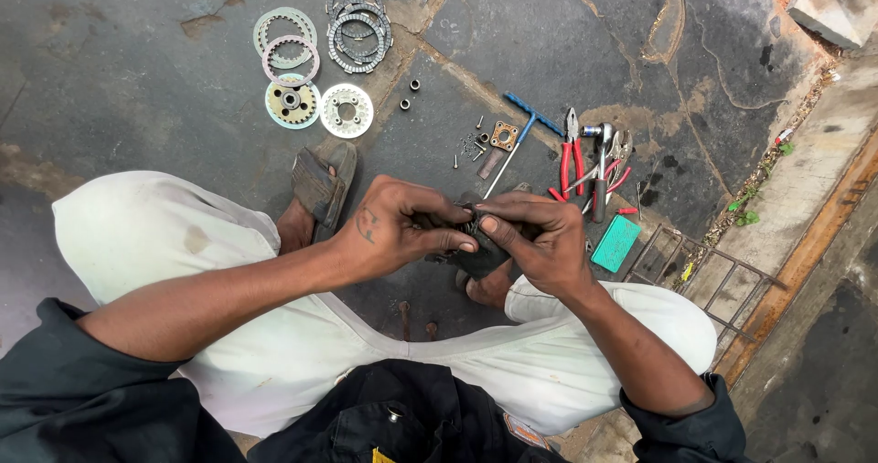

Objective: The person sits on the ground holding a motorcycle clutch pressure plate, scraping and wiping its surface with a small tool and cloth. They then pick up clutch plates and a spring, wiping and handling each piece over a rag while other clutch plates and hand tools lie on the floor beside them.

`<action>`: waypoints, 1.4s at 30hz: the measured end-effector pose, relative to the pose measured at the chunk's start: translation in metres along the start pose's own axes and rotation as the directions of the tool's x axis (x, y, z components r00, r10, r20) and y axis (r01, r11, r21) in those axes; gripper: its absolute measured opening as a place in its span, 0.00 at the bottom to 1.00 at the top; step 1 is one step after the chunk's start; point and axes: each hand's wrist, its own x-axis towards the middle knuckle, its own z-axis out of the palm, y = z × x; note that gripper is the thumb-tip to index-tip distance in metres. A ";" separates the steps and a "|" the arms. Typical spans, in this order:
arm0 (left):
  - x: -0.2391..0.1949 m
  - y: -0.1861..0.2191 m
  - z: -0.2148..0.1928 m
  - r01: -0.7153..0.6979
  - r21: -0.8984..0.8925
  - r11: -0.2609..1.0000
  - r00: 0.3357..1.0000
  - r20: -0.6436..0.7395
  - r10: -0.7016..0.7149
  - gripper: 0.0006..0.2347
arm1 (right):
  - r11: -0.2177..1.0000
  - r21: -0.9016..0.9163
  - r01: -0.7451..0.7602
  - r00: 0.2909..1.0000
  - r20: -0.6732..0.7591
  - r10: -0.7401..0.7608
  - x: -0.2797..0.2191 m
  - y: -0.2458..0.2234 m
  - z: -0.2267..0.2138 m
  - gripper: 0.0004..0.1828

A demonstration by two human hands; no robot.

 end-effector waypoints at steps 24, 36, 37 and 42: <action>0.120 -0.234 -0.079 0.129 0.841 0.526 0.950 0.048 -0.310 0.12 | 0.624 -0.676 0.392 0.740 0.635 0.223 -0.023 -0.003 0.030 0.05; 0.143 -0.346 -0.064 0.439 0.619 0.651 0.875 -0.459 -0.154 0.10 | 0.667 -0.671 0.323 0.728 0.627 0.277 -0.036 -0.017 0.013 0.09; 0.143 -0.352 -0.063 0.441 0.618 0.652 0.876 -0.454 -0.162 0.10 | 0.672 -0.669 0.317 0.727 0.627 0.282 -0.037 -0.017 0.013 0.09; 0.137 -0.357 -0.054 0.487 0.614 0.621 0.855 -0.481 -0.195 0.12 | 0.668 -0.659 0.346 0.707 0.651 0.277 -0.042 -0.018 0.012 0.12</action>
